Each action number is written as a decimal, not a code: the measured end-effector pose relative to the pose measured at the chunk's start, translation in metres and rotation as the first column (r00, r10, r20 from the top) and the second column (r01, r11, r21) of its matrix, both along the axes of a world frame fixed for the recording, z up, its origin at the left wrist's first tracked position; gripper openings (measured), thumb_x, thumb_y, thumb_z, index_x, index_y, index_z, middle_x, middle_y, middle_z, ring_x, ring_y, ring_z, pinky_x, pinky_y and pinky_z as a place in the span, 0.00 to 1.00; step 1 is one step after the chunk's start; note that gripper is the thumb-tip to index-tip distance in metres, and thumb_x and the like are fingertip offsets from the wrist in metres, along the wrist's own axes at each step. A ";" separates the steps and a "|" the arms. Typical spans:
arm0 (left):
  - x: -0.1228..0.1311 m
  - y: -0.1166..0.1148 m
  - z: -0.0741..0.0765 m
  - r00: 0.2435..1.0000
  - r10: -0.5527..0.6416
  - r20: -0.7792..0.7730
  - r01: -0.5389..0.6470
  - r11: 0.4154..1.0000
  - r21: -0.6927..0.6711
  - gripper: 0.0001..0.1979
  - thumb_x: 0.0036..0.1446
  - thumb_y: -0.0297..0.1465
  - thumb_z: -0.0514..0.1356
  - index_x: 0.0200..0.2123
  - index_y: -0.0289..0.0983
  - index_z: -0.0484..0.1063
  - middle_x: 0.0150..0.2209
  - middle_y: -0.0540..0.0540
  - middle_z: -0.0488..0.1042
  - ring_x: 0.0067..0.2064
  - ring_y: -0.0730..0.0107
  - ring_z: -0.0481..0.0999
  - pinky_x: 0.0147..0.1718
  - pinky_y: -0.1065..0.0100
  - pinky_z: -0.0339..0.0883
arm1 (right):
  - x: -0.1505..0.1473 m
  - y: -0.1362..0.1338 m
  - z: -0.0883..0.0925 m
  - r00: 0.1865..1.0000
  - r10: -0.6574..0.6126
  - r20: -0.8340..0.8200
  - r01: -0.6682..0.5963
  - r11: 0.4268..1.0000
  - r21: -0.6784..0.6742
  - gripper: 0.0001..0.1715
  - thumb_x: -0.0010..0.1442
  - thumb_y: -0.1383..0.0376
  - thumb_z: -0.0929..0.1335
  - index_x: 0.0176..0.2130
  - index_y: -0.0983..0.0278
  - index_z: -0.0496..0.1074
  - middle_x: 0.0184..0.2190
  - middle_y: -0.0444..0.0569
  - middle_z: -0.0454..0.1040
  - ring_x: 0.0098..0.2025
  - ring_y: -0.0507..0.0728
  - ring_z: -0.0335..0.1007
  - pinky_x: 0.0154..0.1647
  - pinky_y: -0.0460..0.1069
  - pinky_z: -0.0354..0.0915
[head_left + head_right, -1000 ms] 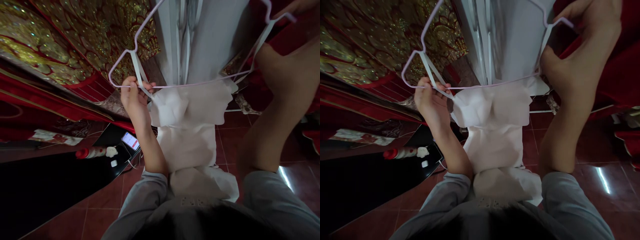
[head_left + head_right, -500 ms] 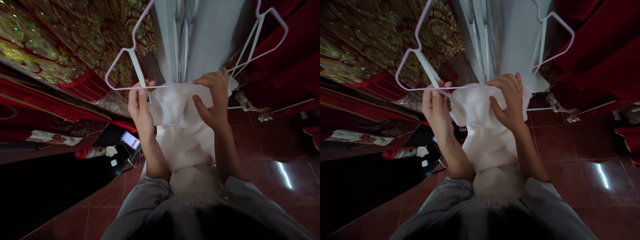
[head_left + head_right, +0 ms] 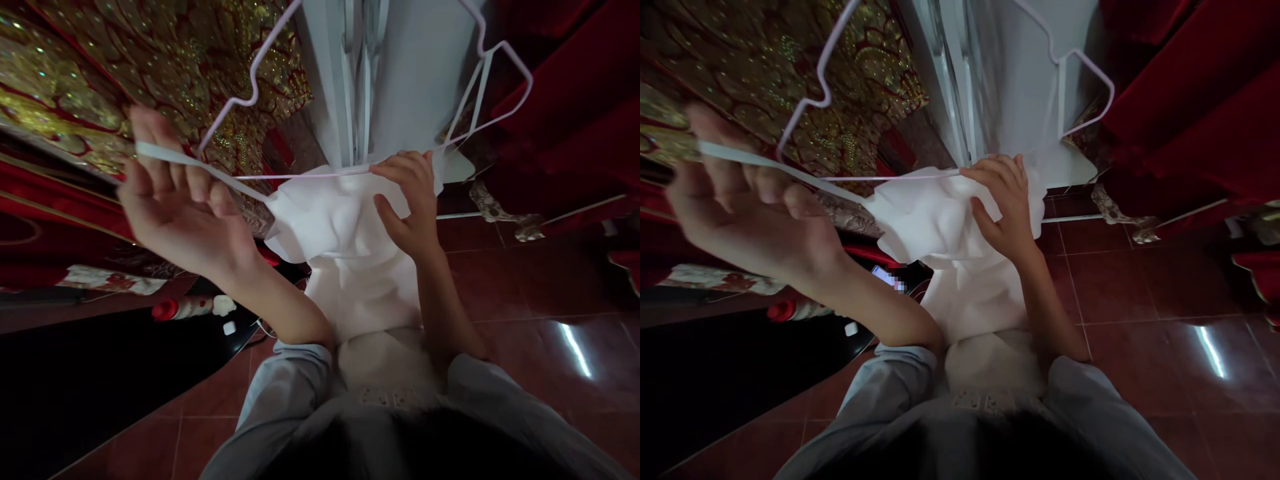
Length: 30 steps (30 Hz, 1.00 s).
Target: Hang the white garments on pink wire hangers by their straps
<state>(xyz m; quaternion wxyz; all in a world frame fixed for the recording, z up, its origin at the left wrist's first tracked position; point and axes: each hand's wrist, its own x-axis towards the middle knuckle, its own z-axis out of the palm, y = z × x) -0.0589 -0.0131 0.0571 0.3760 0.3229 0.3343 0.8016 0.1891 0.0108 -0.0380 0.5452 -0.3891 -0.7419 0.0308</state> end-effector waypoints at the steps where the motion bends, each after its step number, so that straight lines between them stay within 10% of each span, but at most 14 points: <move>1: 0.002 0.004 -0.013 0.991 0.134 -0.019 -0.134 0.991 0.004 0.17 0.73 0.39 0.51 0.47 0.44 0.81 0.63 0.50 0.76 0.40 0.65 0.76 0.24 0.65 0.65 | 0.001 0.001 0.000 1.000 0.002 -0.006 -0.002 1.000 0.001 0.21 0.65 0.61 0.66 0.57 0.47 0.72 0.51 0.47 0.77 0.59 0.63 0.71 0.75 0.73 0.55; 3: 0.009 0.007 -0.039 0.967 0.251 -0.040 -0.254 0.962 -0.097 0.12 0.70 0.39 0.57 0.47 0.44 0.79 0.61 0.48 0.76 0.37 0.68 0.75 0.25 0.68 0.61 | 0.002 0.002 0.000 1.000 0.002 -0.008 -0.002 1.000 -0.005 0.22 0.66 0.61 0.66 0.57 0.46 0.72 0.51 0.47 0.77 0.60 0.63 0.70 0.75 0.73 0.55; 6: 0.029 0.008 -0.059 0.992 0.093 -0.083 -0.109 0.973 -0.204 0.12 0.71 0.39 0.59 0.48 0.41 0.79 0.59 0.45 0.78 0.32 0.74 0.70 0.24 0.69 0.56 | 0.001 0.002 0.003 1.000 0.005 0.007 -0.004 1.000 -0.019 0.22 0.67 0.60 0.65 0.58 0.44 0.71 0.51 0.46 0.77 0.61 0.63 0.70 0.77 0.72 0.53; 10: 0.053 0.010 -0.053 0.986 -0.123 -0.110 0.113 0.989 -0.094 0.12 0.73 0.38 0.57 0.47 0.40 0.79 0.51 0.42 0.82 0.27 0.72 0.65 0.23 0.67 0.54 | 0.002 -0.004 0.011 0.999 0.026 0.026 -0.024 0.998 -0.060 0.23 0.67 0.58 0.66 0.60 0.44 0.71 0.54 0.47 0.76 0.65 0.64 0.69 0.77 0.73 0.53; 18: 0.062 0.011 -0.051 0.983 -0.108 -0.145 0.105 0.994 -0.029 0.10 0.72 0.39 0.60 0.38 0.43 0.76 0.38 0.46 0.80 0.24 0.69 0.61 0.23 0.63 0.53 | 0.047 0.012 -0.010 0.907 -0.078 -0.413 0.060 0.997 -0.056 0.23 0.63 0.51 0.72 0.56 0.50 0.74 0.52 0.50 0.73 0.54 0.61 0.72 0.57 0.61 0.71; 22: 0.064 0.012 -0.054 0.982 -0.081 -0.172 0.074 0.996 -0.048 0.11 0.70 0.44 0.63 0.37 0.44 0.74 0.37 0.46 0.79 0.22 0.70 0.59 0.23 0.63 0.51 | 0.061 0.031 -0.019 0.906 -0.048 -0.421 -0.071 0.963 -0.262 0.22 0.58 0.48 0.75 0.46 0.56 0.75 0.43 0.52 0.75 0.44 0.58 0.72 0.43 0.54 0.70; 30: 0.065 0.011 -0.054 0.982 -0.123 -0.141 0.126 0.992 0.012 0.12 0.75 0.34 0.56 0.36 0.41 0.74 0.36 0.45 0.79 0.21 0.72 0.54 0.21 0.65 0.50 | 0.058 0.051 -0.017 0.848 -0.100 -0.520 0.027 0.989 -0.146 0.30 0.53 0.47 0.76 0.47 0.55 0.65 0.44 0.50 0.70 0.41 0.55 0.68 0.41 0.53 0.67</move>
